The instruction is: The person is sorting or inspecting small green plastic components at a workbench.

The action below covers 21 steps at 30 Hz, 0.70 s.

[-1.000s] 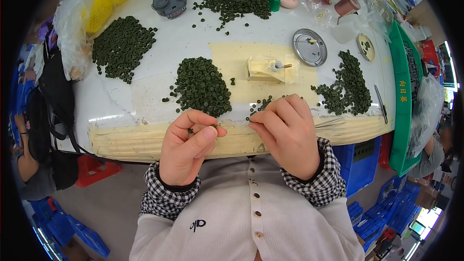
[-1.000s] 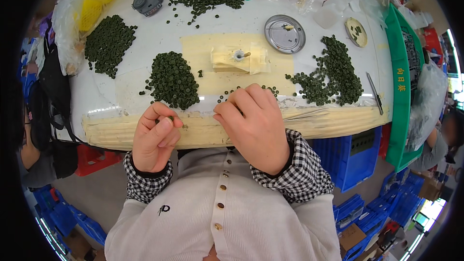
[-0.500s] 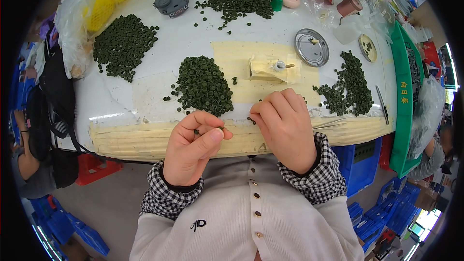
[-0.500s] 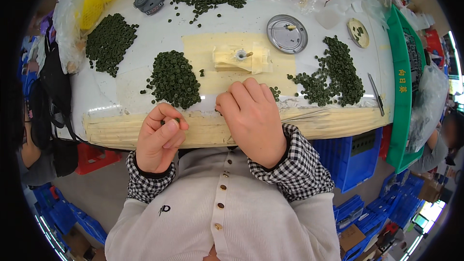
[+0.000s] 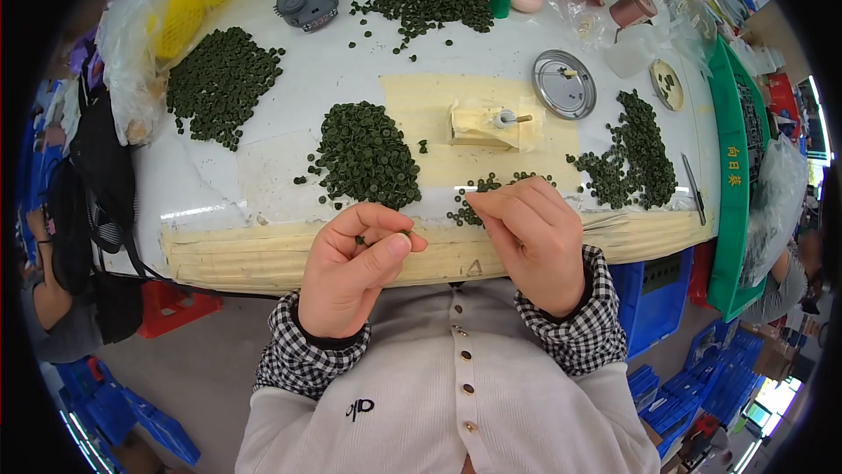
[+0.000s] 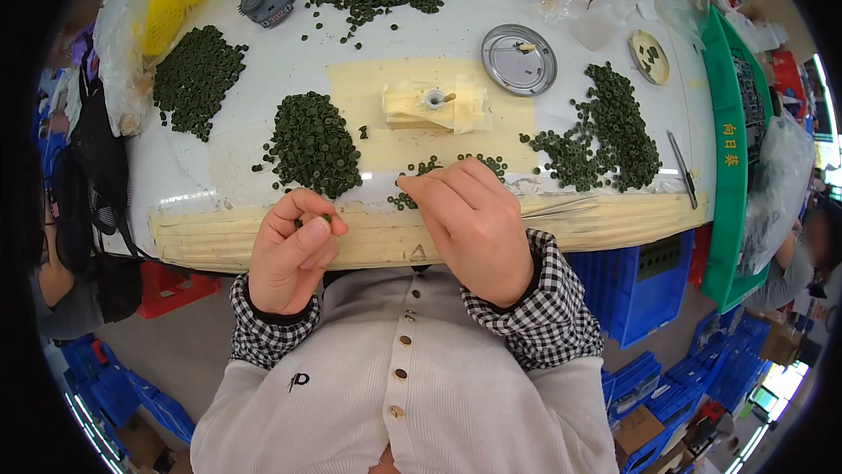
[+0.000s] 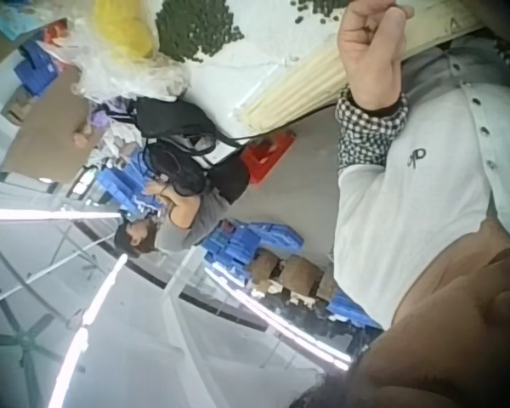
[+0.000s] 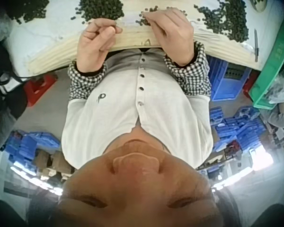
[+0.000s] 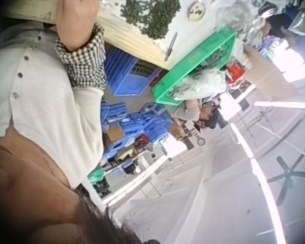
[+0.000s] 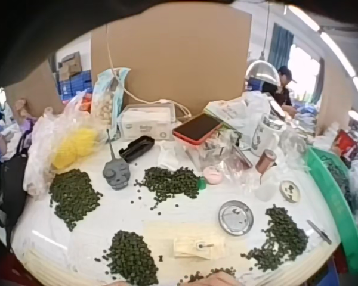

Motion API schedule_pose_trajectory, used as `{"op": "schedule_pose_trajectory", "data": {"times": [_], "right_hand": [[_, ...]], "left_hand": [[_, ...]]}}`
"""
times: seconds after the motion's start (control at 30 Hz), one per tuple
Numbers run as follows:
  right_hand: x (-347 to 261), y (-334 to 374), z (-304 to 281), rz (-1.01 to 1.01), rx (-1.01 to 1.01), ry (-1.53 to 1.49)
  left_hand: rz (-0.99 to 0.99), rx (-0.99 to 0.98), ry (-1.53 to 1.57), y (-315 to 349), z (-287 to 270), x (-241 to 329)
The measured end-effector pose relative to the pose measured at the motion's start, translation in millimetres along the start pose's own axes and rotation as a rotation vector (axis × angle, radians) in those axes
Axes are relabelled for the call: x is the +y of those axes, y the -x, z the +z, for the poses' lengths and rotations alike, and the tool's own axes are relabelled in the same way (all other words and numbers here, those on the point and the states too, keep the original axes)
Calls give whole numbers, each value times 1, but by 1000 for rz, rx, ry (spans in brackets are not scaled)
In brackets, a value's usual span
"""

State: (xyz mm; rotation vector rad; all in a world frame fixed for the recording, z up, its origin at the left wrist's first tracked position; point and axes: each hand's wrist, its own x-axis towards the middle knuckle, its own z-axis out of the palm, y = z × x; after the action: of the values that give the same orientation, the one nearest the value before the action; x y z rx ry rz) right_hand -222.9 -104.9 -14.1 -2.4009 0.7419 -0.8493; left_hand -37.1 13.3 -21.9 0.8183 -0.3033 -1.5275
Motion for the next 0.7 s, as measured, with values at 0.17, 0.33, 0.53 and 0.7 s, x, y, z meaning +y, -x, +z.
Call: {"op": "schedule_pose_trajectory", "data": {"times": [0.17, 0.33, 0.53, 0.7], "right_hand": [[0, -1, -2, 15, 44, -38], [-11, -1, -7, 134, 45, -257], [-19, 0, -8, 252, -10, -532], [-20, -3, -3, 304, 11, -658]], "left_hand": [[-7, 4, -33, -1, 2, -2], [-34, -16, -24, -4, 4, -7], [-27, -53, -12, -6, 7, -9], [-40, -58, -5, -7, 8, -9]]}}
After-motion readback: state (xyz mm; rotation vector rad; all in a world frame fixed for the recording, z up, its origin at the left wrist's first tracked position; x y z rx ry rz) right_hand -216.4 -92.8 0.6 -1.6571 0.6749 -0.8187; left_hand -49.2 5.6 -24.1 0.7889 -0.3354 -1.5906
